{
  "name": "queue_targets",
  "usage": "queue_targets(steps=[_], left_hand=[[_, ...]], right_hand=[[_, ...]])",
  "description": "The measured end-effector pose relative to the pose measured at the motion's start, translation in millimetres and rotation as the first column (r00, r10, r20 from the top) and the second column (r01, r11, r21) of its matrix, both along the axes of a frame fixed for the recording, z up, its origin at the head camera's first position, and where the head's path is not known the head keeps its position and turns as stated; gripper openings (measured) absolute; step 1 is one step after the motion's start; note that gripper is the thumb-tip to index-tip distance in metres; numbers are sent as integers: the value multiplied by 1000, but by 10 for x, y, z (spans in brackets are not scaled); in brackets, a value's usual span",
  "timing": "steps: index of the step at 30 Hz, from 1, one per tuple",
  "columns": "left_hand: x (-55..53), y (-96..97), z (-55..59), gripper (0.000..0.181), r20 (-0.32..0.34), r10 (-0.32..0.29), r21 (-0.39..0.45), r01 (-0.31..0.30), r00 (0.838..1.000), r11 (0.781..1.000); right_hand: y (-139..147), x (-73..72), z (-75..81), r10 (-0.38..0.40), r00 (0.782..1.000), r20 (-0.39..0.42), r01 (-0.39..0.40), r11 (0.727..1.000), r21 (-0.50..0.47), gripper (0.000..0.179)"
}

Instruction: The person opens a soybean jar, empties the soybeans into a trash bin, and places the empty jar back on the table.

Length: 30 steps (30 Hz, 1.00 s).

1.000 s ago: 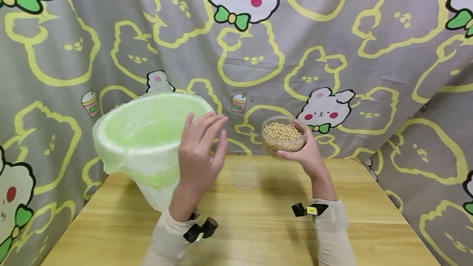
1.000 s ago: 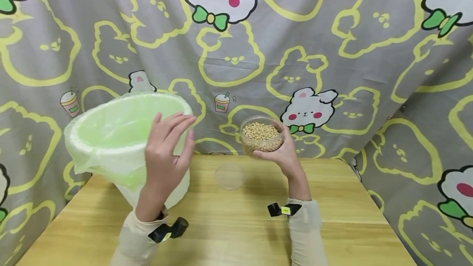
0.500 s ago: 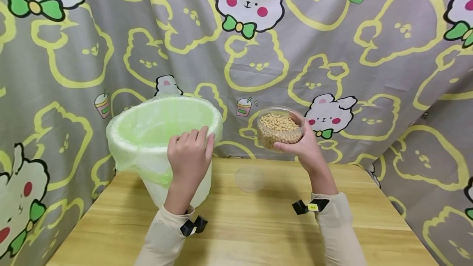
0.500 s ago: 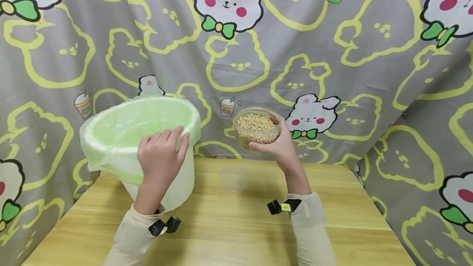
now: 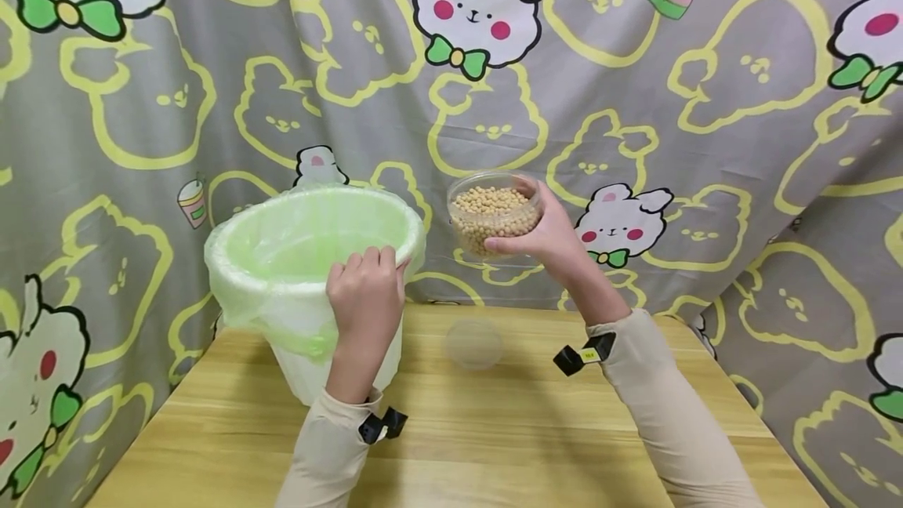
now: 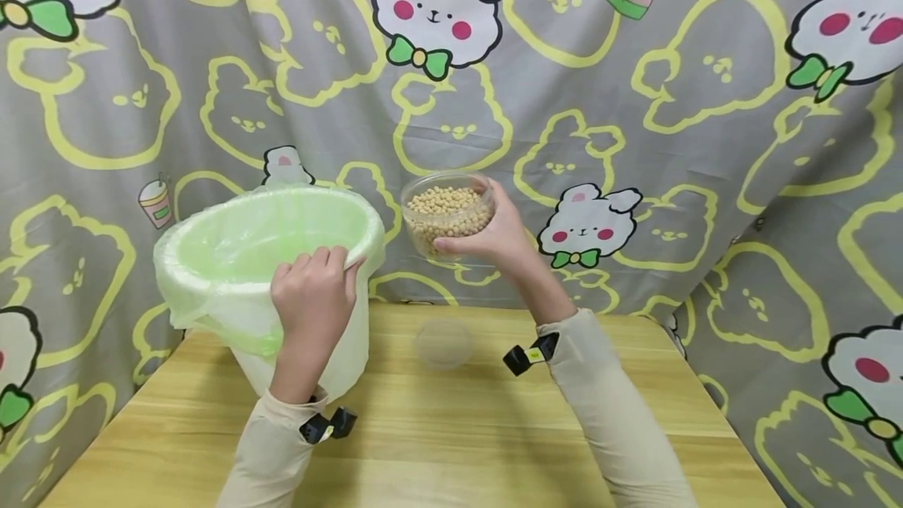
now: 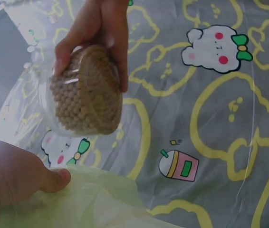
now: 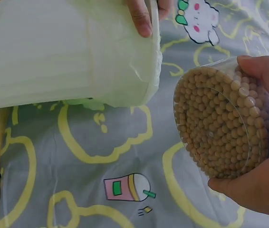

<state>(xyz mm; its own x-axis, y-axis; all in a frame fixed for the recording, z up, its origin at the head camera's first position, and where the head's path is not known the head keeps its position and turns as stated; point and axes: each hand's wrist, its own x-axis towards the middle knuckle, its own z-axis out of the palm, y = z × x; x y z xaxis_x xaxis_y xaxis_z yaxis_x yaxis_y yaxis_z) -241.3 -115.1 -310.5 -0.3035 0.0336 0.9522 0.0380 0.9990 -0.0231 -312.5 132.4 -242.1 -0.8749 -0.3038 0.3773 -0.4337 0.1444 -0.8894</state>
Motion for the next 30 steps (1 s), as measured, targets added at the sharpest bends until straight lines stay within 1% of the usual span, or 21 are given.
queue_targets(steps=[4, 10, 13, 17, 19, 22, 30], left_hand=[[-6, 23, 11, 24, 13, 3, 8, -3, 1000, 1000], [8, 50, 25, 23, 28, 3, 21, -3, 1000, 1000], [8, 55, 30, 22, 27, 3, 26, -4, 1000, 1000], [13, 61, 45, 21, 36, 6, 27, -7, 999, 1000], [21, 63, 55, 21, 44, 6, 29, -7, 999, 1000], [29, 62, 59, 20, 57, 16, 27, -17, 998, 999], [37, 23, 54, 22, 76, 33, 25, -34, 997, 999]], right_hand=[[-102, -26, 102, -14, 1000, -28, 15, 999, 50, 107], [-269, -123, 180, -35, 996, -76, 45, 990, 132, 113], [-347, -176, 213, -41, 992, -122, 63, 980, 186, 116], [-431, -251, 264, -52, 976, -212, 109, 958, 265, 118], [-469, -287, 292, -44, 969, -244, 116, 951, 287, 119], [-528, -335, 334, -22, 963, -270, 109, 943, 313, 122], [-668, -374, 427, 29, 953, -301, 89, 925, 370, 124]])
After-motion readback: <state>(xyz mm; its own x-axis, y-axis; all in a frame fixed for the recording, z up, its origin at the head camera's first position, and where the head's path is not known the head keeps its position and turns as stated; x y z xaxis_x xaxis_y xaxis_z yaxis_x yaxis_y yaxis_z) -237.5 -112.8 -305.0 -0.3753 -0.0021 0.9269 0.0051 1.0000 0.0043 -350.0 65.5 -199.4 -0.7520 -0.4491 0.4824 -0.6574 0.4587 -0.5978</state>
